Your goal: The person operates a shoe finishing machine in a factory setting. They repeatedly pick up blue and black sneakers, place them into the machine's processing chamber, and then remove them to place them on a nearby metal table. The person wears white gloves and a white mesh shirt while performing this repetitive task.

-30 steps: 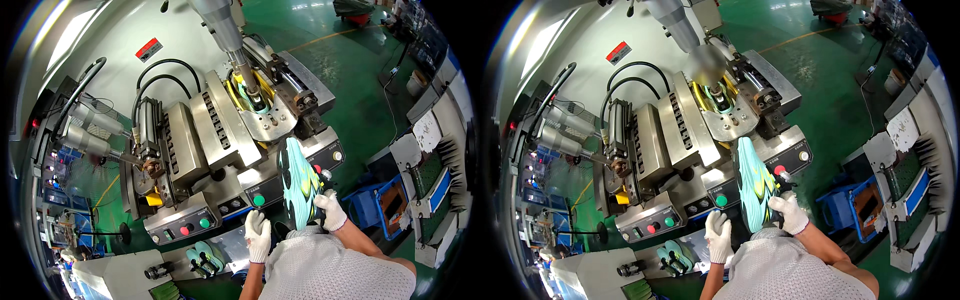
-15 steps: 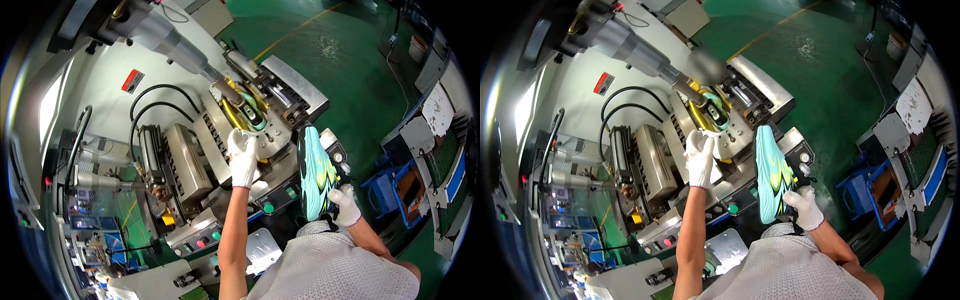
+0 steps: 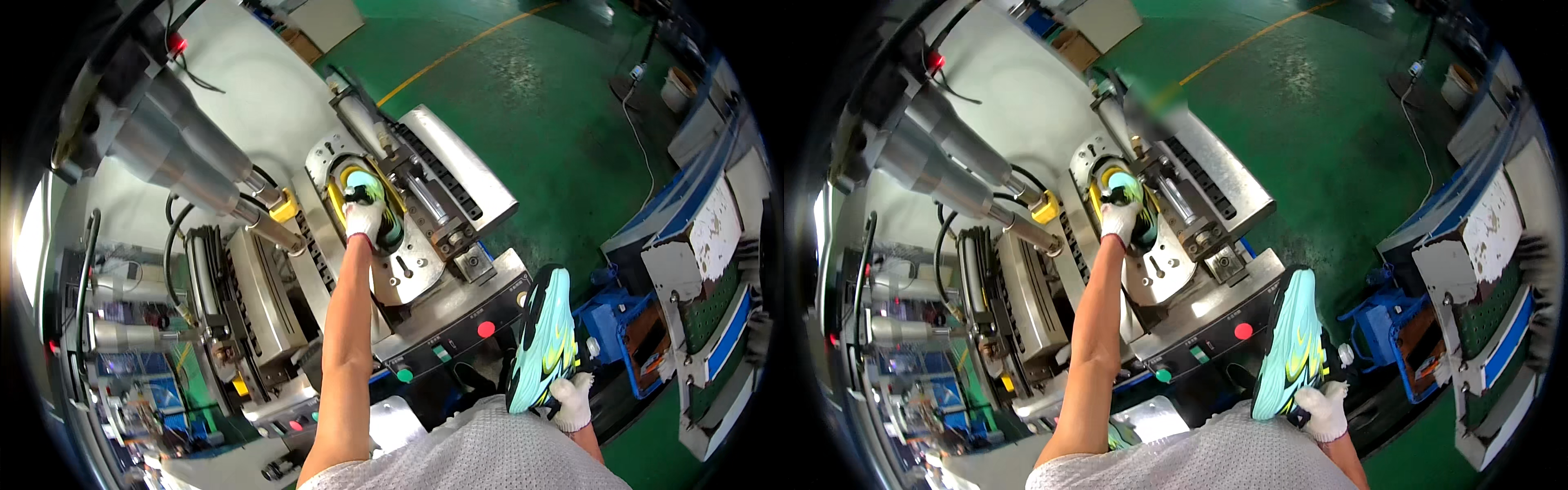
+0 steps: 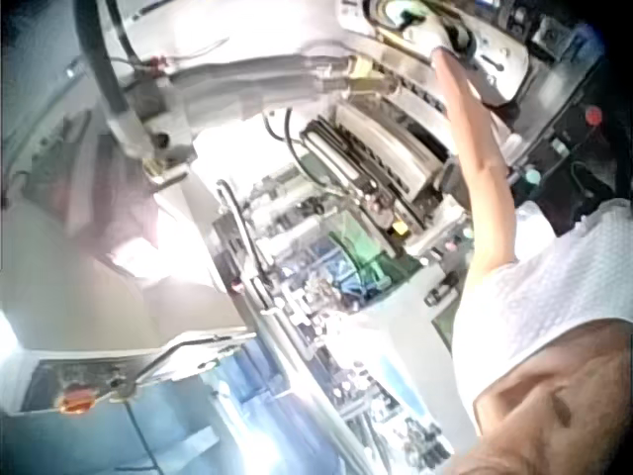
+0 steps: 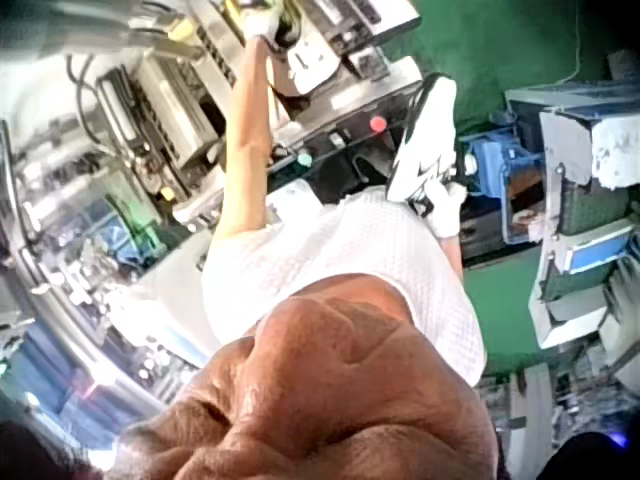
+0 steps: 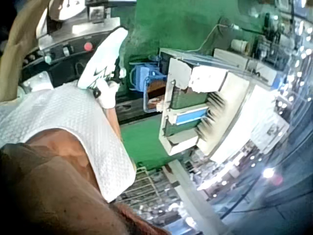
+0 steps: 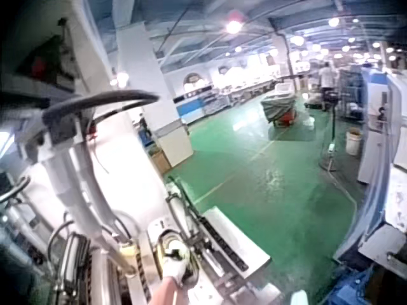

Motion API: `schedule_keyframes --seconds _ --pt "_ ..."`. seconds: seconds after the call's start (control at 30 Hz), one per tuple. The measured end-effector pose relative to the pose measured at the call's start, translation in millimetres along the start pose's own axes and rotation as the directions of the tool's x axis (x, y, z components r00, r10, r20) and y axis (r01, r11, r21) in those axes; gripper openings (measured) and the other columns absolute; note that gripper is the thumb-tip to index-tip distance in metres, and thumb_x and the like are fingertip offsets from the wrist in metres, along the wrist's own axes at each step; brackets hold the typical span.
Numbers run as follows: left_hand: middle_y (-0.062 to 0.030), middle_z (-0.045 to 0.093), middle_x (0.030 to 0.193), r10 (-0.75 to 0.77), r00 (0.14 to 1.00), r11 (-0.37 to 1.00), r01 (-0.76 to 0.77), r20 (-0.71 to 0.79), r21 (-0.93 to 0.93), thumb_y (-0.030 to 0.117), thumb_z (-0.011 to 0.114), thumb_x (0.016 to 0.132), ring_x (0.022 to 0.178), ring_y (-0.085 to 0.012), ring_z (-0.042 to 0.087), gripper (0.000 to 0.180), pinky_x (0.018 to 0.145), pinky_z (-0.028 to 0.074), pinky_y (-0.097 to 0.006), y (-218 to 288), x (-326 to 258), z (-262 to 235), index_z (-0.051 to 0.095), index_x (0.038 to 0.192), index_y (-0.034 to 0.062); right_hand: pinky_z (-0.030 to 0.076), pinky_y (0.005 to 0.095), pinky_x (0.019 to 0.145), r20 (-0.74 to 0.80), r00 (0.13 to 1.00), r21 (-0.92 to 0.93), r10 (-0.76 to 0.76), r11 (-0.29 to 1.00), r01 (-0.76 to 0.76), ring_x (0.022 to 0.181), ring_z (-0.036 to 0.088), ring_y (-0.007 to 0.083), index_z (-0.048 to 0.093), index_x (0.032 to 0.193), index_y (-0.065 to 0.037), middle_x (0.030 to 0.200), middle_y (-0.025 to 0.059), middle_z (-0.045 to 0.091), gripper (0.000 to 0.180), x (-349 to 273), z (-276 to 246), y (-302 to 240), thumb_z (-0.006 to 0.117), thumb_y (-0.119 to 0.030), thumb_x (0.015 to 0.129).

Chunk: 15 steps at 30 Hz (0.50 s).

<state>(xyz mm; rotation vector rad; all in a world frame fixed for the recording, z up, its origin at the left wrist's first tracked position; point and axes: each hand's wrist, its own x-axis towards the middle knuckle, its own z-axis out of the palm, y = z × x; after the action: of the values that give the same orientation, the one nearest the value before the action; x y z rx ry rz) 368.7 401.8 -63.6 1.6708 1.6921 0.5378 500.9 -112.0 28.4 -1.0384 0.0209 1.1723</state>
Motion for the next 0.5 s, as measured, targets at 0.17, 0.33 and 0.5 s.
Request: schedule_keyframes --seconds 0.17,0.33,0.5 --pt "-0.0107 0.074 0.096 -0.021 0.989 0.778 0.110 0.149 -0.618 0.011 0.079 0.086 0.069 -0.0190 0.072 0.029 0.058 0.062 -0.033 -7 -50 -82 0.071 0.111 -0.0027 0.055 0.0394 0.074 0.119 0.968 -0.558 -0.220 0.792 0.248 0.082 0.067 0.0253 0.072 0.102 0.001 0.096 0.0155 0.070 0.021 29 10 -3 0.074 -0.008 0.083" --pt "-0.0099 0.073 0.111 0.261 0.963 0.817 -0.253 -0.059 -0.519 0.025 0.083 0.084 0.097 -0.0155 0.068 0.058 0.088 0.055 -0.032 4 -232 -155 0.063 0.133 0.0004 0.055 0.0414 0.083 0.438 0.778 -0.722 -0.451 0.339 0.603 0.091 0.068 0.0274 0.075 0.108 -0.001 0.113 0.0202 0.068 0.024 106 76 -10 0.076 -0.009 0.086" --pt "-0.0167 0.066 0.131 0.041 0.989 0.977 -0.010 0.140 -0.212 0.037 0.080 0.081 0.118 -0.0258 0.063 0.072 0.103 0.051 -0.040 -96 -368 -201 0.058 0.141 0.0046 0.057 0.0351 0.087 0.344 0.935 -0.742 -0.088 0.585 0.328 0.102 0.069 0.0193 0.064 0.123 0.009 0.114 0.0134 0.071 0.054 254 251 -13 0.082 -0.023 0.083"
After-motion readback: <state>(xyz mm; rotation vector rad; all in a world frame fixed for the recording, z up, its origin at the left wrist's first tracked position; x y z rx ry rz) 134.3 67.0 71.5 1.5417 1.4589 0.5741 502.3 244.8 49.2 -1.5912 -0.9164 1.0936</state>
